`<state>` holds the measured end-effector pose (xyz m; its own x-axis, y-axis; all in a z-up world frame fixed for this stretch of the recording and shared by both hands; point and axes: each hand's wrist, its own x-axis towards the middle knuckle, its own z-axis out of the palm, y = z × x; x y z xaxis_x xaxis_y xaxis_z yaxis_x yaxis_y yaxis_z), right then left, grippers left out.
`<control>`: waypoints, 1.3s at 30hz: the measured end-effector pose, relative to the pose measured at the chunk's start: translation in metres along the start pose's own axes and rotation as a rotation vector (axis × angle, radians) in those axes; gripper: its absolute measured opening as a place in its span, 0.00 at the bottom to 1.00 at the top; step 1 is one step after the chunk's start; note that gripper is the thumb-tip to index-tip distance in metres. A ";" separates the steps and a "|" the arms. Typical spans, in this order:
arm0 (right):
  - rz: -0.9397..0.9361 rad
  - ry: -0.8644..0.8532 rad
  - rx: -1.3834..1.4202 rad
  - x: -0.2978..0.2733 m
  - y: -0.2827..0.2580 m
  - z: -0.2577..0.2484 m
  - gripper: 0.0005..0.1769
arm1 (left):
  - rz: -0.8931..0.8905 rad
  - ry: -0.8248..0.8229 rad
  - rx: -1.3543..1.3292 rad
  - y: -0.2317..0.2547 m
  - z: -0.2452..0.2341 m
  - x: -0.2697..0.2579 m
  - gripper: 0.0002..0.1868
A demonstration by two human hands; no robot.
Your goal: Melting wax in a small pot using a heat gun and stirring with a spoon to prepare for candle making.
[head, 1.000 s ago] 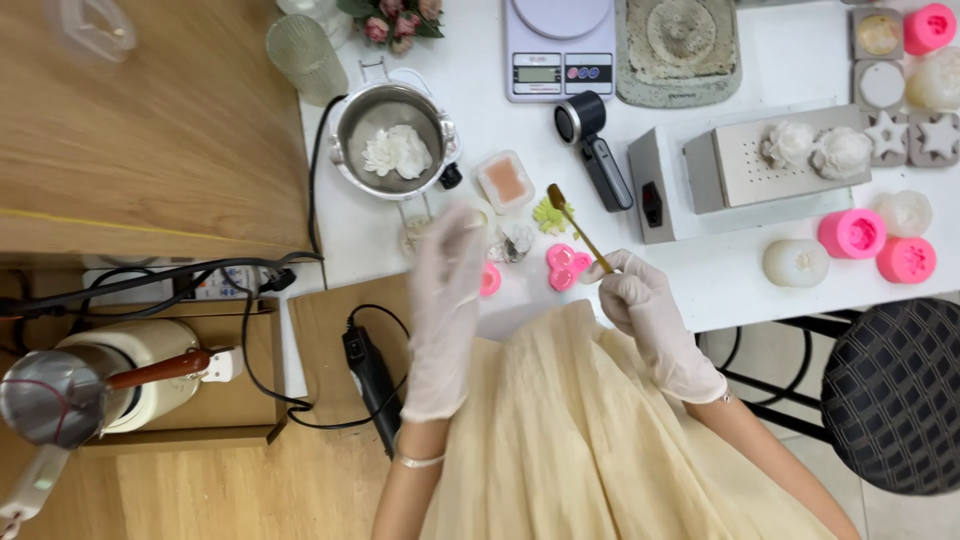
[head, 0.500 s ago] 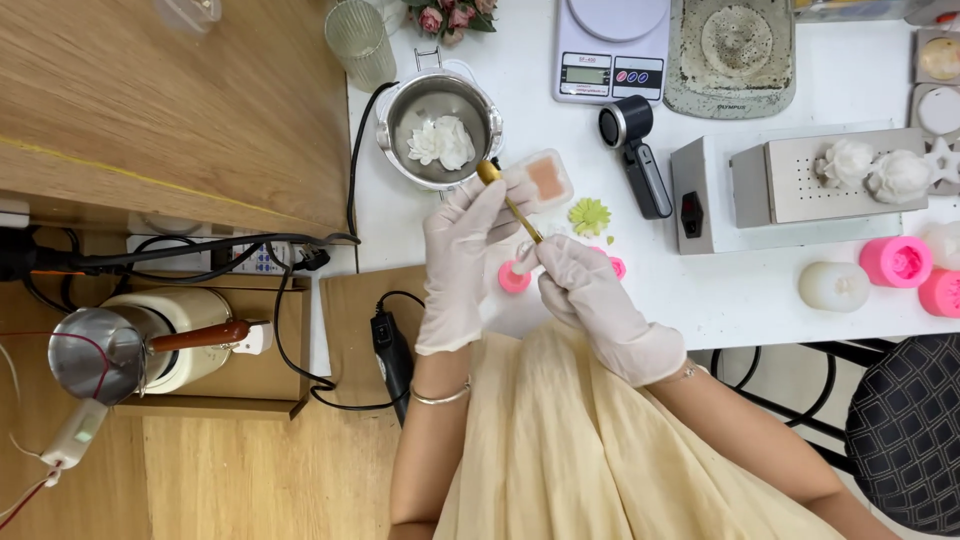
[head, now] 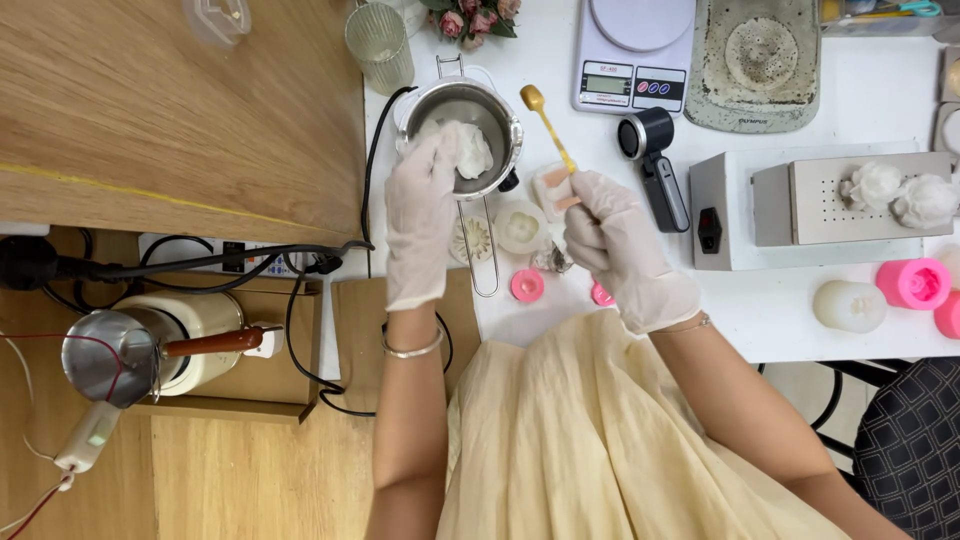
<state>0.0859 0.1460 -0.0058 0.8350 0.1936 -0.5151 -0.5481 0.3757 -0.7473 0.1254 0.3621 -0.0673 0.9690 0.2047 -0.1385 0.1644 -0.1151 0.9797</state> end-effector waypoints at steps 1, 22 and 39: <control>0.003 0.000 -0.001 0.001 0.003 -0.006 0.18 | -0.003 0.002 0.000 -0.005 -0.003 0.009 0.15; -0.408 0.023 -1.055 0.054 0.011 -0.010 0.12 | 0.079 0.025 0.069 0.027 -0.019 -0.013 0.18; -0.965 -0.084 -1.790 0.094 -0.012 0.006 0.05 | -0.545 -0.070 -0.243 -0.085 0.049 -0.077 0.29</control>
<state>0.1712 0.1653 -0.0428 0.7960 0.5712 0.2000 0.6049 -0.7621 -0.2309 0.0460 0.3084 -0.1472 0.7679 0.1062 -0.6317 0.6024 0.2159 0.7685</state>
